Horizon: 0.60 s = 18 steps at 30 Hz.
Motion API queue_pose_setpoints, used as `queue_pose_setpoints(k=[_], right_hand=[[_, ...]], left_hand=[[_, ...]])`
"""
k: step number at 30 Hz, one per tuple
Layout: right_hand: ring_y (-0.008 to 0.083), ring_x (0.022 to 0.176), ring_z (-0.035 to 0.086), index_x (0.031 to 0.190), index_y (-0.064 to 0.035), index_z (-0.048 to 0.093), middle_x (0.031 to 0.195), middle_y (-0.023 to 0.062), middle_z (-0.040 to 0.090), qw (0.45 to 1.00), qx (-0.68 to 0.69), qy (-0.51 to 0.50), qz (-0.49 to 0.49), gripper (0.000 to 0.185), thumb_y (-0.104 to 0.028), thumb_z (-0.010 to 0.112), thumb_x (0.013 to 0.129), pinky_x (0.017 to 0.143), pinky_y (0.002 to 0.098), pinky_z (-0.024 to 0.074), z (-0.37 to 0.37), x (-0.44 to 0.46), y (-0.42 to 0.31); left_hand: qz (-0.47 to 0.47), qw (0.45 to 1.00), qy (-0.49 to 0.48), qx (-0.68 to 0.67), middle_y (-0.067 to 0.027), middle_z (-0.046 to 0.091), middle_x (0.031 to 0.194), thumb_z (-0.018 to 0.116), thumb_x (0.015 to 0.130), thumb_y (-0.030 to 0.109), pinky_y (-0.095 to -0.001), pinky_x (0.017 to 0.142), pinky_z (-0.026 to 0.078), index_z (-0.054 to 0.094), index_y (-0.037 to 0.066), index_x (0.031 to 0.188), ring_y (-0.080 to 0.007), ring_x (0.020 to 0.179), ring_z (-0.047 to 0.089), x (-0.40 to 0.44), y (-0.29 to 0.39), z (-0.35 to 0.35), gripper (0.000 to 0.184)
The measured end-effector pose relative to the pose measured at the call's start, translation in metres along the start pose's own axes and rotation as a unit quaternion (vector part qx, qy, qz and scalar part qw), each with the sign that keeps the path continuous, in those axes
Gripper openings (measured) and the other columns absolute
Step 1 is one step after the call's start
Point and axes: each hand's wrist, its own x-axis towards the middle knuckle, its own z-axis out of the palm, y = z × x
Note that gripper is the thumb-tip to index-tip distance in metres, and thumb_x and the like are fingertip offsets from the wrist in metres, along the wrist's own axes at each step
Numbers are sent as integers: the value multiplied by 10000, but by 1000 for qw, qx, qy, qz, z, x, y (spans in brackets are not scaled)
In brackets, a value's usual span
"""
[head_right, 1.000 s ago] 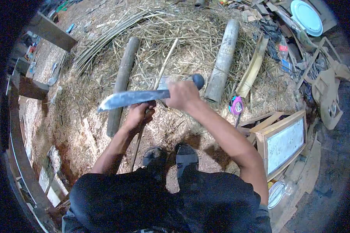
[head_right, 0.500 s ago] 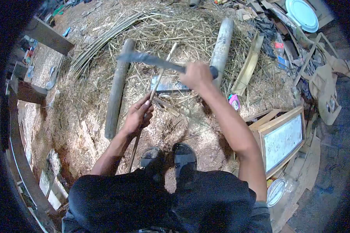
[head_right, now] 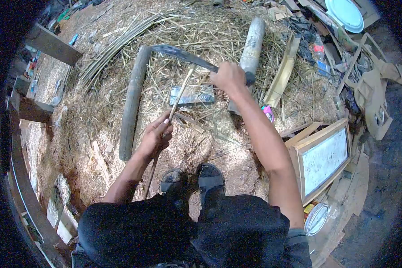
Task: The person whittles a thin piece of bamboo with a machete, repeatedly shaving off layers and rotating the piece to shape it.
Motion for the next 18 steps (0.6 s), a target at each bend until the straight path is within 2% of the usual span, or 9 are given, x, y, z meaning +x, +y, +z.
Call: queue_pose_setpoints(k=[1,3,6,7,10,11,18], right_hand=[[332,671,690,776,-4,703,698,192,678,999,18,-38,23,282,-272,614,797,679,473,549,-8,-3,-9],[311,656,682,773,-11,708,664,165,661,993,70,-89,45,272,-272,635,790,646,471,548,-7,-9,-18],[318,662,686,779,-1,709,686,177,673,996,24,-81,19,285,-276,633,785,658,470,551,-1,-4,-12],[351,714,696,814,3,720,743,207,692,998,-18,-61,18,281,-257,621,775,706,469,552,-16,-5,-17],[388,792,699,856,-2,730,817,238,702,998,14,-31,46,295,-260,627,757,761,462,549,-18,0,-12],[406,841,695,876,-8,734,863,256,699,998,-16,-20,48,307,-268,637,745,792,460,545,-15,4,-10],[402,836,699,881,-9,736,872,254,703,997,-18,-41,55,315,-279,639,752,793,475,546,-5,12,-2]], left_hand=[[-2,999,-21,-40,51,424,680,433,1034,190,-201,405,244,350,131,1510,-47,483,335,3,-1,-5,487],[4,999,-23,-29,50,424,674,429,1033,191,-204,402,243,348,129,1511,-48,481,333,10,-8,-18,489],[46,998,-19,39,63,392,641,420,1033,187,-207,400,231,368,115,1501,-47,461,295,13,-7,-18,477],[43,998,-19,38,65,387,638,415,1036,178,-205,401,229,376,117,1498,-44,459,294,13,-7,-19,468],[45,997,-17,54,62,379,643,430,1038,180,-213,406,242,385,118,1494,-48,466,296,12,-1,-19,462],[48,996,-16,70,57,376,651,449,1037,190,-223,410,257,386,117,1492,-55,474,300,13,1,-18,465],[89,981,18,169,51,388,632,428,1043,175,-227,408,279,389,112,1492,-53,467,323,17,-2,-13,455]])
